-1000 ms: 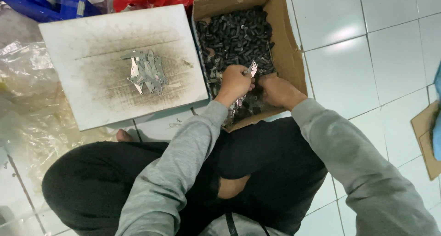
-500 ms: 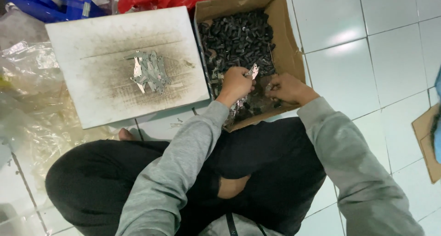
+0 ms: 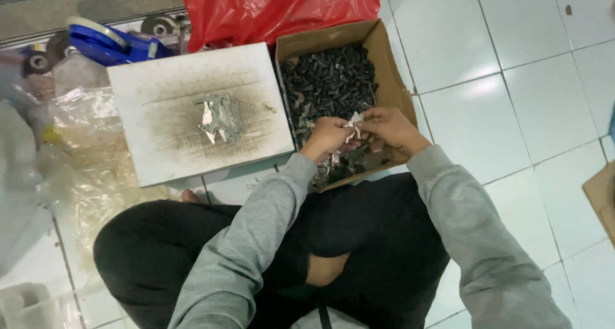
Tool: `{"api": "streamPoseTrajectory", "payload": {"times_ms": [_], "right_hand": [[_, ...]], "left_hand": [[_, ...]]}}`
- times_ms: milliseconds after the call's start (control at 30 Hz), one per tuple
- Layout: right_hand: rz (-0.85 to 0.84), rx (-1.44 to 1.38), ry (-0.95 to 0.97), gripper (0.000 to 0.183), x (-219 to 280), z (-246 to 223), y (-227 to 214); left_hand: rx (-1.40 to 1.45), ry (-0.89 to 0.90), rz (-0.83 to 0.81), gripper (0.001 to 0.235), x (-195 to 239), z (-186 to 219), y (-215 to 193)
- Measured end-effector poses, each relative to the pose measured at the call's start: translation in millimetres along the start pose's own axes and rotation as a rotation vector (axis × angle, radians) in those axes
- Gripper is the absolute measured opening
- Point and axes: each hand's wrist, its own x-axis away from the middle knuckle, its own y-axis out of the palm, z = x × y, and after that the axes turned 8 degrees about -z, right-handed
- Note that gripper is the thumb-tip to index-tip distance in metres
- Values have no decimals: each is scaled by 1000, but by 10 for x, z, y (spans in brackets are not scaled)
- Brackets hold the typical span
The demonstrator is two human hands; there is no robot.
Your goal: The person sits on the floor and repeatedly picks small metal parts from a cardboard box, places them into clear plastic bags, and sets the filled bags aside. The person also moves a white box and a large sack to access the parts and packaging materials.
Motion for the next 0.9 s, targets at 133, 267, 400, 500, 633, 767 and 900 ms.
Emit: {"api": "streamPoseTrajectory", "payload": {"times_ms": [133, 267, 400, 500, 633, 767, 900], "right_hand": [[-11, -25, -56, 33, -166, 59, 104], [-15, -173, -162, 23, -211, -242, 527], [-111, -245, -283, 18, -316, -712, 1246], [-165, -180, -350, 21, -849, -753, 1821], [-193, -122, -397, 19, -1056, -907, 2276], [-48, 144, -336, 20, -1233, -924, 2342], [38, 237, -317, 27, -1513, -777, 2349]], "left_hand": [[-75, 10, -50, 48, 224, 195, -86], [-385, 107, 58, 40, 577, 482, -415], [-571, 208, 314, 32, 843, 504, -1120], [-583, 237, 474, 19, 973, 364, -1842], [-665, 264, 614, 26, 1249, 481, -2131], [-706, 284, 683, 25, 1508, 706, -1864], [-861, 270, 739, 23, 1611, 826, -1741]]}}
